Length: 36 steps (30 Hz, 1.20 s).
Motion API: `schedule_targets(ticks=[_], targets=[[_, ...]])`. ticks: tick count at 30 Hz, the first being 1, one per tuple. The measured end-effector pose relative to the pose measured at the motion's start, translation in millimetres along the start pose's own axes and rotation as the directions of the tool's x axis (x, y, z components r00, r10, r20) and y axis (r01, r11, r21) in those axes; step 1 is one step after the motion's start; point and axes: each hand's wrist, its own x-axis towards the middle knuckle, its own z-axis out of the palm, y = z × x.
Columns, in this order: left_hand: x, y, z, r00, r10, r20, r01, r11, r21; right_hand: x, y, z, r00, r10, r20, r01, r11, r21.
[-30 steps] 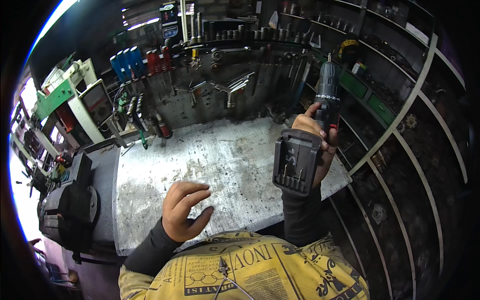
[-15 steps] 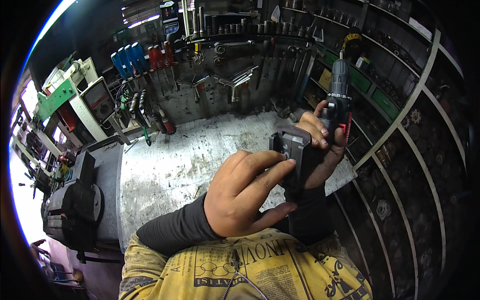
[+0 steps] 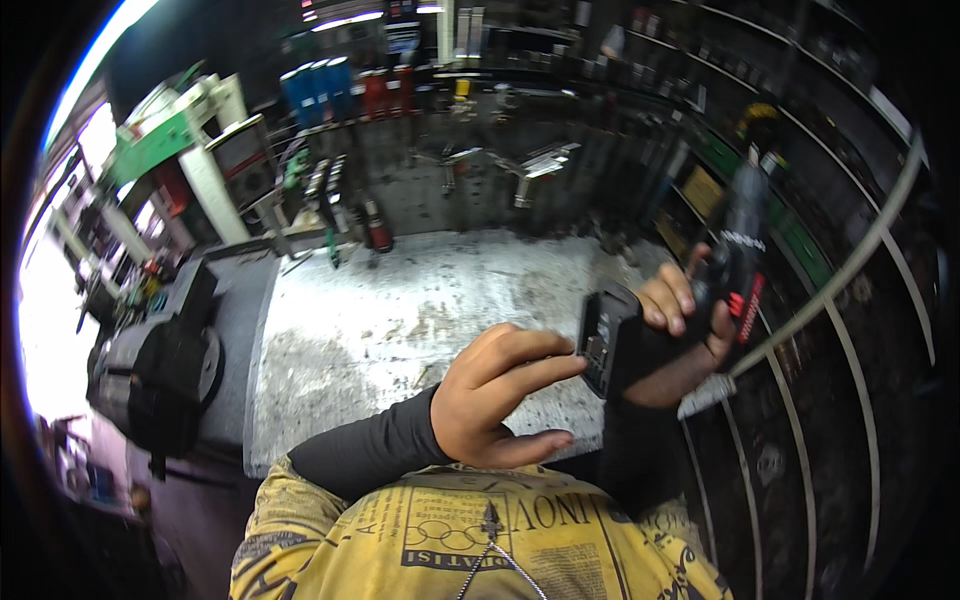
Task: The person assembles a cordless power drill by inserting the battery pack, attaching a drill bit into the chuck, and tightening it. The person then places the assembled drill on a wall-mounted tool rack.
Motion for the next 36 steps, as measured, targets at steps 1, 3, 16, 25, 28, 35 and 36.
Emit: schedule_targets(ticks=[1,3,16,25,28,35,36], targets=[[-17,-8,-3,0.997,-0.055,-0.06,0.056,0.998,0.027,-3,3,-2,0.998,-0.033,-0.048,0.03,0.997,-0.07],[-58,-22,-9,0.966,-0.191,-0.175,0.207,0.976,0.074,-9,12,-10,0.998,-0.045,-0.054,0.03,0.966,-0.257],[-313,16,-40,0.414,-0.641,-0.646,0.906,0.361,0.223,-37,68,-170,0.893,0.45,-0.023,0.323,-0.675,-0.663],[-355,27,-19,0.404,-0.57,-0.716,0.913,0.202,0.354,-12,122,-273,0.676,0.689,-0.26,0.564,-0.711,-0.42],[-356,20,-15,0.42,-0.558,-0.716,0.894,0.12,0.431,3,137,-285,0.658,0.695,-0.29,0.593,-0.716,-0.368],[-357,15,-12,0.426,-0.48,-0.767,0.893,0.086,0.442,15,160,-310,0.653,0.652,-0.384,0.548,-0.758,-0.354],[-358,15,-13,0.427,-0.485,-0.763,0.892,0.089,0.442,14,161,-314,0.655,0.65,-0.385,0.545,-0.759,-0.356]])
